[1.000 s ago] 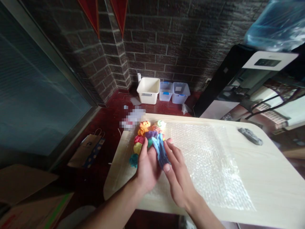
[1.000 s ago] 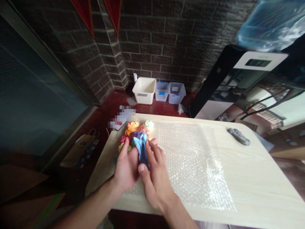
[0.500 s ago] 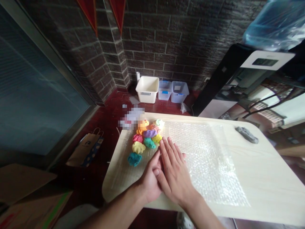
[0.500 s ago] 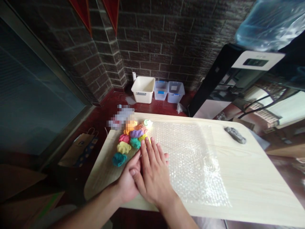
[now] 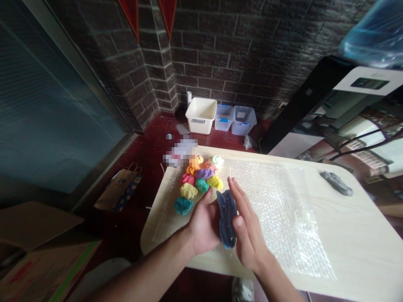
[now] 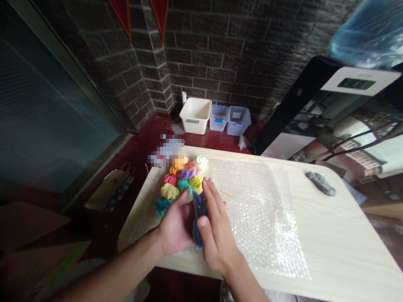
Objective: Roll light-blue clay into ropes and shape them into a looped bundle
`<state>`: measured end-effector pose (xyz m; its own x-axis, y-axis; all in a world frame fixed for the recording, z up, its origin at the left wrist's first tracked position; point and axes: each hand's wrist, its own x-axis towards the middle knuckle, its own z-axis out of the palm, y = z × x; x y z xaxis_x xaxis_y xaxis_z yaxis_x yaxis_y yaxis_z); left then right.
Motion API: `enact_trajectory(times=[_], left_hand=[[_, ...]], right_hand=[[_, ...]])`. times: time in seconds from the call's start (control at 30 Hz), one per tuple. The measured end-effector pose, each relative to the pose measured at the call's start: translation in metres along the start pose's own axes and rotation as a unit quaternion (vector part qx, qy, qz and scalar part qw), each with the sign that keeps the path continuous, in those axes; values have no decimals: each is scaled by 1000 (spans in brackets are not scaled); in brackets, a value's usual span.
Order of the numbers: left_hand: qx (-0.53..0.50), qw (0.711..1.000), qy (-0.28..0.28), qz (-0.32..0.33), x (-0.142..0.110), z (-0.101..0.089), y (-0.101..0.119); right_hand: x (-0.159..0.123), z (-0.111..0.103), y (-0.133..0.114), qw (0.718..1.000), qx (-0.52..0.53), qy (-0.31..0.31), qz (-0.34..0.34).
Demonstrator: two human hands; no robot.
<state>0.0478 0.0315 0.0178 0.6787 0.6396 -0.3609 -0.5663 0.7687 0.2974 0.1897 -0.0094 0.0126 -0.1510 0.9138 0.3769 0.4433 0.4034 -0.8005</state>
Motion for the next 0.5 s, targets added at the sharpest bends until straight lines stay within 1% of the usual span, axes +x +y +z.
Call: enact_trajectory(times=[0.07,0.13,0.17,0.2,0.23,0.27,0.37,0.43,0.5], left_hand=[[-42,999,-8,-17,0,1,2],[-61,998,-4,-18,0,1,3],[-62,998,3,-14,0,2,2],[-62,998,12,-9,0,3,2],[-62,998,21,-6,0,3,0],[-65,997,29,-3,1,4,-2],[-81,995,40,34,3,5,-13],[-90,994,26,57,4,5,-19],[-99,994,8,50,4,6,-21]], right_hand=[[3,-5,3,998,18,62,8],[7,-10,5,991,26,130,16],[8,-12,6,988,18,150,20],[8,-12,6,988,1,155,24],[8,-11,6,989,-23,144,27],[7,-8,5,991,-53,121,26],[2,8,3,988,-152,13,-2],[-1,19,4,977,-210,-38,-27],[-3,24,5,971,-228,-65,-34]])
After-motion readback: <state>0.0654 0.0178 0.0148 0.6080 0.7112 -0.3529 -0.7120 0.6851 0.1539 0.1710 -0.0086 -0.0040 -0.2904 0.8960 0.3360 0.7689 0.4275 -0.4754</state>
